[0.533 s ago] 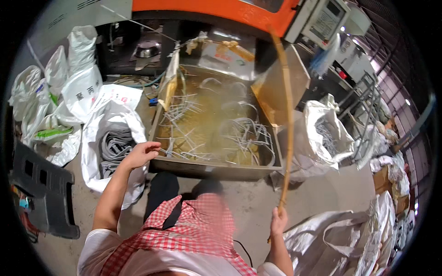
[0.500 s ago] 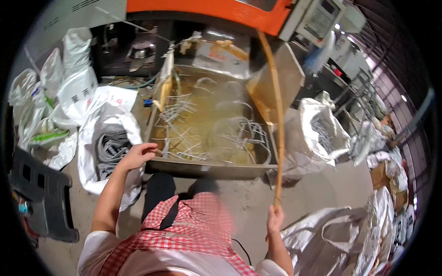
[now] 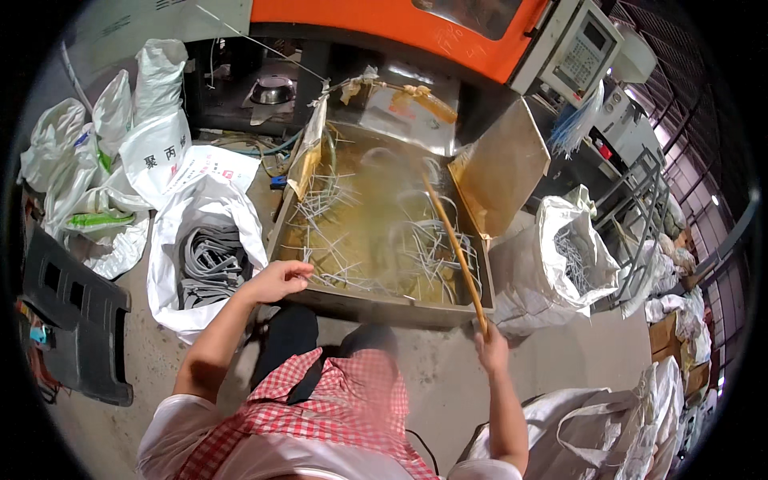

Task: The person retrieves curved grey plastic parts from a water-filled bin, shakes them off, and places them into a white bag. Using a wooden stick, the person occasionally stirs the water to bring more parts within reach.

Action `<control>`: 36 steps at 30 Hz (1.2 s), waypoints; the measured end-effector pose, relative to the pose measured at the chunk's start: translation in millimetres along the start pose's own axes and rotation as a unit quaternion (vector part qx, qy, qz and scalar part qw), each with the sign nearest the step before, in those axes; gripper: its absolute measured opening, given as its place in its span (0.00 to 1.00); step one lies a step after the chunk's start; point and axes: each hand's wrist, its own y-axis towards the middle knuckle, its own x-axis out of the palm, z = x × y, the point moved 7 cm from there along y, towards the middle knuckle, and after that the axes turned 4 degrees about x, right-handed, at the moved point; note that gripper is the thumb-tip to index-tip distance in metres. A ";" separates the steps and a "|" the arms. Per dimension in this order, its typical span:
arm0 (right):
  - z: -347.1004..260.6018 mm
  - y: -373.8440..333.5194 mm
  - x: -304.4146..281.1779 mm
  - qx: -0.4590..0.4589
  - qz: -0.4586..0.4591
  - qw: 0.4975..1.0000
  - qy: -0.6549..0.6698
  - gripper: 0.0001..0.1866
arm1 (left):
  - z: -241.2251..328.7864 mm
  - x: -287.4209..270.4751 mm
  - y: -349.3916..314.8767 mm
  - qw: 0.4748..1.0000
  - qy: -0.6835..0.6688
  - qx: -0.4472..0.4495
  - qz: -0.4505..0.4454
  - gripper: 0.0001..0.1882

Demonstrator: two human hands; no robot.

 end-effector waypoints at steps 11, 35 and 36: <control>-165.9 145.1 -3.8 -0.192 -0.038 0.930 -0.312 0.14 | 11.9 -50.8 -47.7 0.991 0.081 -0.040 0.097 0.22; -205.1 30.0 -197.3 -0.145 -0.017 0.929 -0.339 0.20 | 20.5 -42.5 -32.0 0.997 0.027 -0.035 0.066 0.22; -203.9 39.6 -184.5 -0.170 -0.003 0.929 -0.329 0.19 | 22.6 -40.9 -31.6 0.997 0.023 -0.031 0.064 0.22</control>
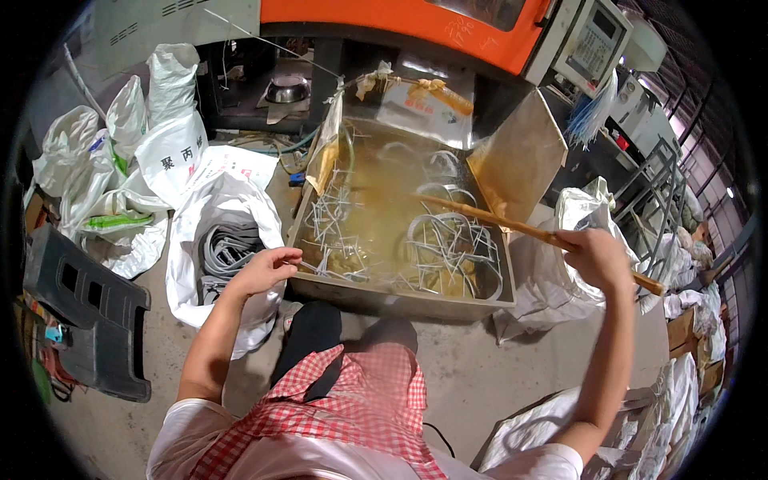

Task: The person retrieves curved grey plastic parts from a water-filled bin, shakes them off, and places them into a white bag. Using a wooden stick, the person occasionally stirs the water to bring more parts within reach.

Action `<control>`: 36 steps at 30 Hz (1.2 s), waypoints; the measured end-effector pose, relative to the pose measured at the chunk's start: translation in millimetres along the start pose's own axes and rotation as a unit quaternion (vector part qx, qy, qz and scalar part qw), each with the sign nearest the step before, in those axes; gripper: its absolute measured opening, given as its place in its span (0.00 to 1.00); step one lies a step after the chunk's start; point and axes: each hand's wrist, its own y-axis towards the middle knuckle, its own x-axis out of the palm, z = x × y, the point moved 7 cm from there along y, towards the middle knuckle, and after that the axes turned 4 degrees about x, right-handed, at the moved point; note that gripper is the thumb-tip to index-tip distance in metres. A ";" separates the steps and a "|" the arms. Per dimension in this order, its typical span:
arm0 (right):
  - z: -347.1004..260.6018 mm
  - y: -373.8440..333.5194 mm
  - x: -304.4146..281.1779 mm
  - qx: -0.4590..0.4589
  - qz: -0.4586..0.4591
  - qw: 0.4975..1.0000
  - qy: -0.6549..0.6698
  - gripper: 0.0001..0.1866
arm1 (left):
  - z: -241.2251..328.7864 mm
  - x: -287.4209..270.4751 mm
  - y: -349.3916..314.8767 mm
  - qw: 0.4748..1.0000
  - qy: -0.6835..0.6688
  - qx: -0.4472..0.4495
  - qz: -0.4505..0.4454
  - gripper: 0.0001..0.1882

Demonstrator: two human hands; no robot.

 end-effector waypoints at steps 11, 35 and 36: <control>-56.2 94.0 135.6 -0.023 -0.024 0.999 0.019 0.15 | -5.8 -19.3 -35.4 0.998 0.031 -0.036 0.026 0.20; -30.4 61.4 60.2 -0.031 0.049 0.995 0.081 0.15 | -1.4 11.8 -15.9 0.999 0.011 -0.027 -0.014 0.22; -31.8 80.8 78.1 -0.006 0.017 0.996 0.089 0.14 | 0.1 11.4 -16.6 1.000 0.011 -0.024 -0.015 0.22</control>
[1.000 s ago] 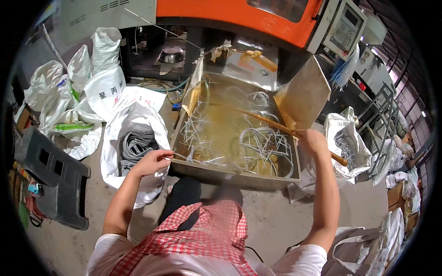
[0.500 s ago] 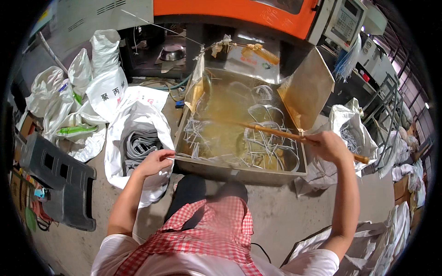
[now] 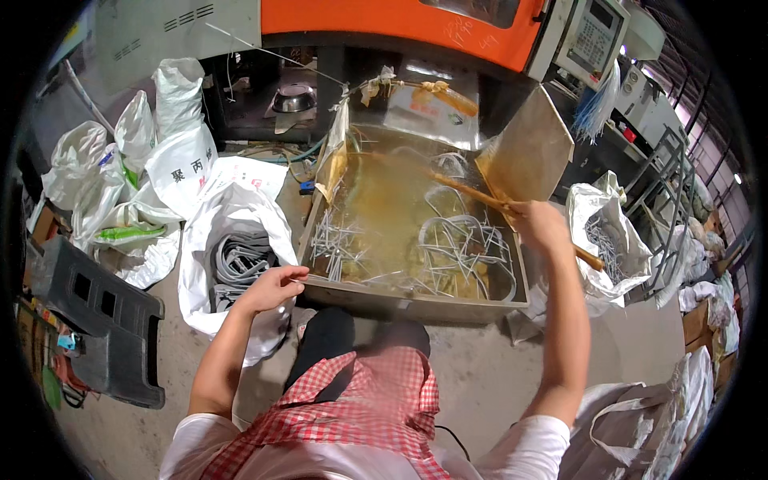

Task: The person retrieves curved grey plastic parts from a water-filled bin, shakes them off, and places them into a white bag. Using a wooden stick, the person occasionally stirs the water to bring more parts within reach.

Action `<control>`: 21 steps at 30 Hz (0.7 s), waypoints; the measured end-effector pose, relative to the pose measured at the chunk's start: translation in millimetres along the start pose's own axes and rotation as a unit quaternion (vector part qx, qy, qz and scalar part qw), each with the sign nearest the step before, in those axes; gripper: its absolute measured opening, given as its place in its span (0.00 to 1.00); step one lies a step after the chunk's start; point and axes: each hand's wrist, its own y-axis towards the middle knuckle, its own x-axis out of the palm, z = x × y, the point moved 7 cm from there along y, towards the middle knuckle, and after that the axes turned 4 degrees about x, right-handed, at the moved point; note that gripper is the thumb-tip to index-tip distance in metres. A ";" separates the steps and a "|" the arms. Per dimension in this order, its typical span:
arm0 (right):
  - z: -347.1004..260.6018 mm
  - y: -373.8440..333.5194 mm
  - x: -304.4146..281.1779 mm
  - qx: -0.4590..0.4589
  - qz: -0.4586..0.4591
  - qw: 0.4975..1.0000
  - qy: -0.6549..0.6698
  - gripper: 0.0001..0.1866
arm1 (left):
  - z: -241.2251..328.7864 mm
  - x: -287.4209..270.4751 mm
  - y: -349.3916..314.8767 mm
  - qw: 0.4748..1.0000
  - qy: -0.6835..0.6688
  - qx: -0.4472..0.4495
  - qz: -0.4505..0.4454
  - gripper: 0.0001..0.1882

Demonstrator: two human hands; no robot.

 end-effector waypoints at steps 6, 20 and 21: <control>-32.7 36.8 59.2 -0.020 -0.008 0.999 -0.031 0.16 | 0.5 -14.8 -13.1 0.999 0.042 -0.011 0.018 0.21; 57.8 -93.5 -81.5 -0.014 -0.046 0.999 -0.001 0.20 | -1.7 14.1 9.9 1.000 0.015 -0.001 -0.018 0.21; 78.7 -109.6 -92.4 0.026 -0.040 0.998 0.043 0.20 | -3.9 14.4 13.9 1.000 0.010 0.001 -0.017 0.21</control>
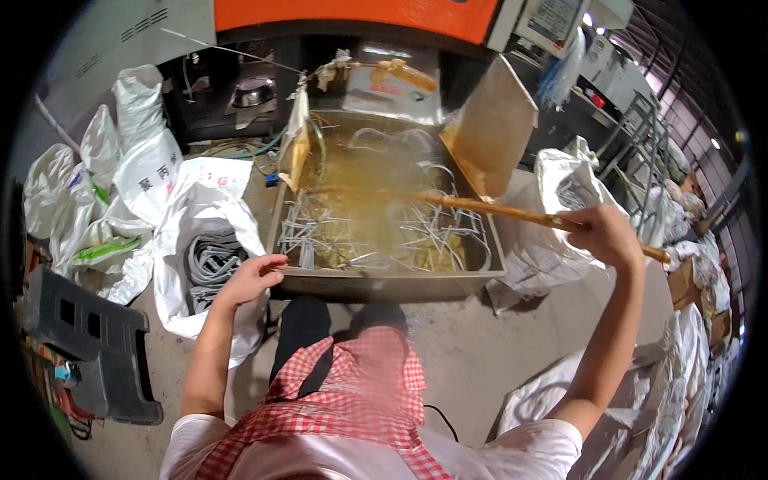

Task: The person retrieves curved grey plastic parts from a water-filled bin, shakes them off, and places them into a white bag. Using a wooden stick, the person occasionally stirs the water to bring more parts within reach.

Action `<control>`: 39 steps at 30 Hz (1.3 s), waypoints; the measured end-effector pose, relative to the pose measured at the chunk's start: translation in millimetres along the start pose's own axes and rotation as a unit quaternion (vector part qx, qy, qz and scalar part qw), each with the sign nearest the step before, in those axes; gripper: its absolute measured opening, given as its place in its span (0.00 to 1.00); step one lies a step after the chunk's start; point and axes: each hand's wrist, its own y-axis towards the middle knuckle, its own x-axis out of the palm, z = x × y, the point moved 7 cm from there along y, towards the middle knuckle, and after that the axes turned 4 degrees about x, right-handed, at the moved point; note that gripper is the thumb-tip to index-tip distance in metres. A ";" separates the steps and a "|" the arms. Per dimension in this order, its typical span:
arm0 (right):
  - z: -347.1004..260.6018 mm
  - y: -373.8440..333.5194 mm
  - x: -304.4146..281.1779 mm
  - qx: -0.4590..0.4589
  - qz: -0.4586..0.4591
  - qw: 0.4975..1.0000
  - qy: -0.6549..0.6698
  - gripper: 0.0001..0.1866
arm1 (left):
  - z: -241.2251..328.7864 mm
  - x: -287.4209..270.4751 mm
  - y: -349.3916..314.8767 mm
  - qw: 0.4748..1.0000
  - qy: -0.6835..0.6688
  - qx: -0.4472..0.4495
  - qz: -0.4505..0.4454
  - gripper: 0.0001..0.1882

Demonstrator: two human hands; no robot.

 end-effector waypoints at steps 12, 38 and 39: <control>226.5 -273.8 18.2 0.369 0.131 0.848 0.357 0.21 | 17.7 52.0 55.0 0.994 -0.026 0.069 -0.074 0.22; 153.5 25.1 280.8 0.236 0.154 0.956 0.086 0.24 | -71.6 -7.3 95.8 0.994 0.109 -0.008 0.017 0.22; 141.4 47.1 312.9 0.185 0.145 0.953 0.192 0.21 | -73.3 -0.7 109.2 0.994 0.108 -0.008 0.010 0.22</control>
